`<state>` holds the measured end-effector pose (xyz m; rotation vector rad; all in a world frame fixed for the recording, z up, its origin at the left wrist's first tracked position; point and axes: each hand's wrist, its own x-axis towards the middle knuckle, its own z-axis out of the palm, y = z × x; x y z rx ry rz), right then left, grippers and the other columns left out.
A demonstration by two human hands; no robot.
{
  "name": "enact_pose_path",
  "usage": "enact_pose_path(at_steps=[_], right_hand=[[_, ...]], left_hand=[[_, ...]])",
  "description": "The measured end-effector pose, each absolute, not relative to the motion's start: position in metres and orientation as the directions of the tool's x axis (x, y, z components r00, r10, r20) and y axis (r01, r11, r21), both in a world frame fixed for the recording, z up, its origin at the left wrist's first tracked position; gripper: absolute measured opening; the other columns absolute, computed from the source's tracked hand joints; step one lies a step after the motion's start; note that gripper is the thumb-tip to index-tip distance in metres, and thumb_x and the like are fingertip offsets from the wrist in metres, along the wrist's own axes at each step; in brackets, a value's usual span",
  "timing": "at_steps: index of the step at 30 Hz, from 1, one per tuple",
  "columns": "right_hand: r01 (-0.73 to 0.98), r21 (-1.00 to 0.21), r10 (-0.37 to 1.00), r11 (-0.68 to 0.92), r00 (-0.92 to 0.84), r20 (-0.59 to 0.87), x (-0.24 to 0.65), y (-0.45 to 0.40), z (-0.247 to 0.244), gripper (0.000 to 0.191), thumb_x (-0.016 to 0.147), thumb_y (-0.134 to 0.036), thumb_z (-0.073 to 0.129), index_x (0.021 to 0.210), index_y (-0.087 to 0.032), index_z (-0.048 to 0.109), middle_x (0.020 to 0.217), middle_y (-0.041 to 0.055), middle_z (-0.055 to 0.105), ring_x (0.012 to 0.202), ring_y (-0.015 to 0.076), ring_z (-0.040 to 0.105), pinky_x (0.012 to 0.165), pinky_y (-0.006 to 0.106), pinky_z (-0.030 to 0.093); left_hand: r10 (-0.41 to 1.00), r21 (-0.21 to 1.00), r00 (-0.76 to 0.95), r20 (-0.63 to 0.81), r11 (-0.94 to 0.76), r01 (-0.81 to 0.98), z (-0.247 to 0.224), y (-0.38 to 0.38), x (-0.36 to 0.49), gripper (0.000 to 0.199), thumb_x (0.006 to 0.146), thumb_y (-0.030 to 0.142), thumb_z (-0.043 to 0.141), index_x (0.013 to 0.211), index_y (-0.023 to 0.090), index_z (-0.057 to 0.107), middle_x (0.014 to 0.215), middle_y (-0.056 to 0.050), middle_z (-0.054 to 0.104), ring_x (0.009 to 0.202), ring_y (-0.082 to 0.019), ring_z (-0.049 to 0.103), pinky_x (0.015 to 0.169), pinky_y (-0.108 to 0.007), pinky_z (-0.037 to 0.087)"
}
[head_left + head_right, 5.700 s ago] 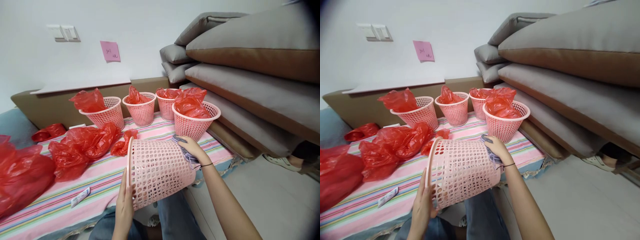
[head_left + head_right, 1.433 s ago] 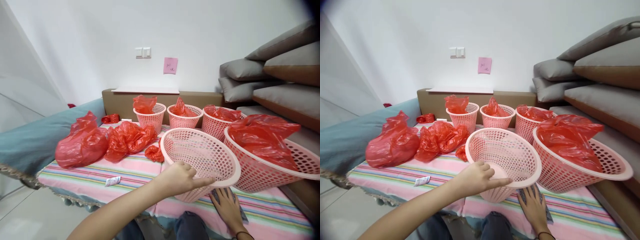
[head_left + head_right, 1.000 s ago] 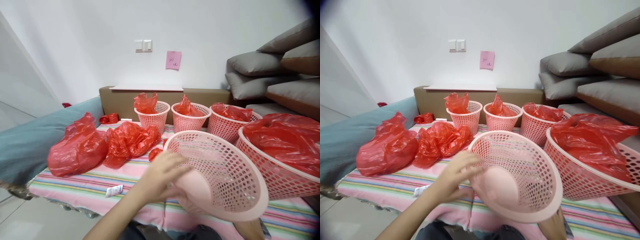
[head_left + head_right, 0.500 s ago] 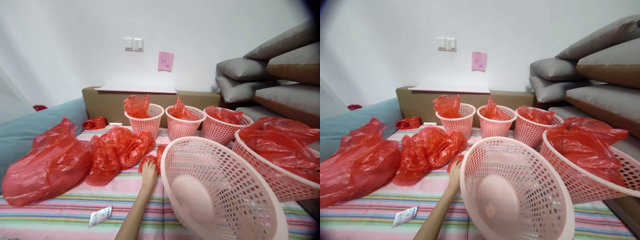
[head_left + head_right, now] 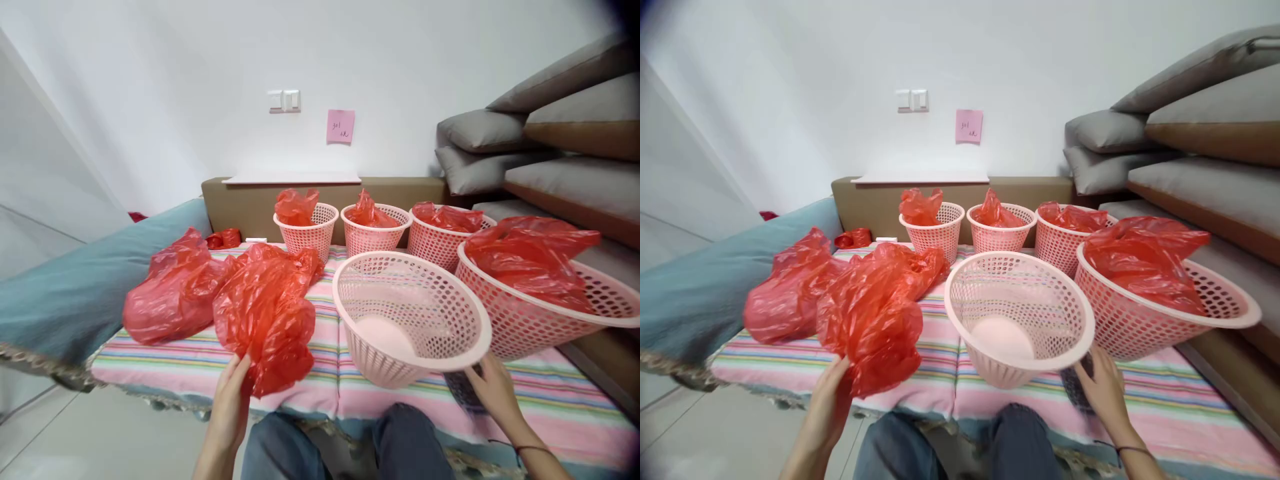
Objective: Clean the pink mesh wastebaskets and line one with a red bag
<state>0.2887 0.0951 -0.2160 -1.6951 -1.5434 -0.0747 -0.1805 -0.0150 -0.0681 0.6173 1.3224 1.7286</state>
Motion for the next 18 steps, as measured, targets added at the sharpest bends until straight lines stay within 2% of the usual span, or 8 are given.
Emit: enact_pose_path(at_steps=[3,4,6,8,10,14,16,18], right_hand=[[0.638,-0.761,0.74,0.117,0.455,0.496,0.243,0.028,-0.195,0.06,0.087,-0.06,0.049,0.126,-0.015,0.06,0.123,0.0193,0.065,0.114,0.0371,0.06,0.098,0.054,0.047],[0.571,-0.803,0.791,0.171,0.406,0.457,0.221,0.0,-0.188,0.052,0.09,-0.056,0.052,0.125,-0.019,0.06,0.124,0.0159,0.066,0.115,0.0341,0.061,0.098,0.05,0.048],[0.454,-0.847,0.91,0.277,0.161,0.383,0.174,-0.052,-0.177,0.043,0.091,-0.047,0.057,0.128,-0.024,0.06,0.13,0.0109,0.065,0.118,0.0298,0.061,0.1,0.044,0.051],[0.315,-0.891,0.936,0.327,0.023,0.352,0.133,-0.091,-0.169,0.055,0.087,-0.042,0.066,0.139,-0.026,0.053,0.141,0.01,0.058,0.127,0.0291,0.057,0.105,0.043,0.049],[0.139,-0.947,0.956,0.288,0.02,0.294,0.104,-0.112,-0.164,0.062,0.086,-0.042,0.068,0.143,-0.026,0.049,0.139,0.0105,0.06,0.123,0.0283,0.061,0.101,0.042,0.053],[-0.082,-0.992,0.996,0.091,0.031,0.089,0.092,-0.123,-0.158,0.042,0.081,-0.052,0.071,0.109,-0.022,0.073,0.107,0.0094,0.076,0.094,0.0281,0.072,0.084,0.039,0.059],[-0.164,-0.986,0.994,-0.023,0.1,-0.04,0.101,-0.125,-0.156,0.041,0.076,-0.058,0.074,0.093,-0.021,0.075,0.088,0.0072,0.077,0.078,0.026,0.071,0.075,0.036,0.058],[-0.223,-0.967,0.978,-0.125,0.134,-0.158,0.112,-0.13,-0.156,0.044,0.07,-0.063,0.076,0.08,-0.02,0.073,0.062,0.0025,0.069,0.06,0.0224,0.065,0.063,0.033,0.055]], left_hand=[[0.838,0.908,-0.501,-0.218,-0.013,-0.418,-0.073,-0.065,-0.16,0.048,0.06,0.048,0.085,0.097,0.019,0.075,0.107,-0.007,0.077,0.102,-0.028,0.07,0.083,-0.035,0.058],[0.833,0.903,-0.489,-0.258,0.029,-0.428,-0.077,-0.079,-0.151,0.047,0.057,0.048,0.086,0.093,0.018,0.076,0.103,-0.007,0.078,0.098,-0.029,0.071,0.079,-0.035,0.059],[0.836,0.886,-0.435,-0.335,0.122,-0.448,-0.09,-0.105,-0.13,0.045,0.054,0.048,0.087,0.086,0.017,0.076,0.095,-0.007,0.078,0.089,-0.029,0.073,0.075,-0.036,0.059],[0.849,0.866,-0.368,-0.379,0.184,-0.466,-0.105,-0.126,-0.107,0.043,0.055,0.049,0.086,0.084,0.019,0.077,0.092,-0.007,0.078,0.087,-0.03,0.074,0.075,-0.038,0.06],[0.854,0.856,-0.341,-0.393,0.205,-0.475,-0.118,-0.145,-0.089,0.041,0.056,0.05,0.085,0.083,0.02,0.078,0.089,-0.005,0.079,0.088,-0.032,0.074,0.077,-0.04,0.061],[0.829,0.874,-0.436,-0.35,0.121,-0.471,-0.133,-0.167,-0.087,0.037,0.062,0.05,0.082,0.089,0.024,0.078,0.094,-0.003,0.079,0.098,-0.034,0.073,0.082,-0.042,0.062],[0.778,0.889,-0.56,-0.285,-0.003,-0.457,-0.133,-0.171,-0.102,0.032,0.07,0.05,0.076,0.092,0.027,0.078,0.099,-0.002,0.079,0.103,-0.032,0.073,0.084,-0.042,0.063],[0.737,0.905,-0.644,-0.207,-0.107,-0.413,-0.132,-0.173,-0.12,0.029,0.082,0.049,0.065,0.101,0.032,0.077,0.107,-0.001,0.078,0.108,-0.03,0.071,0.091,-0.043,0.061]])
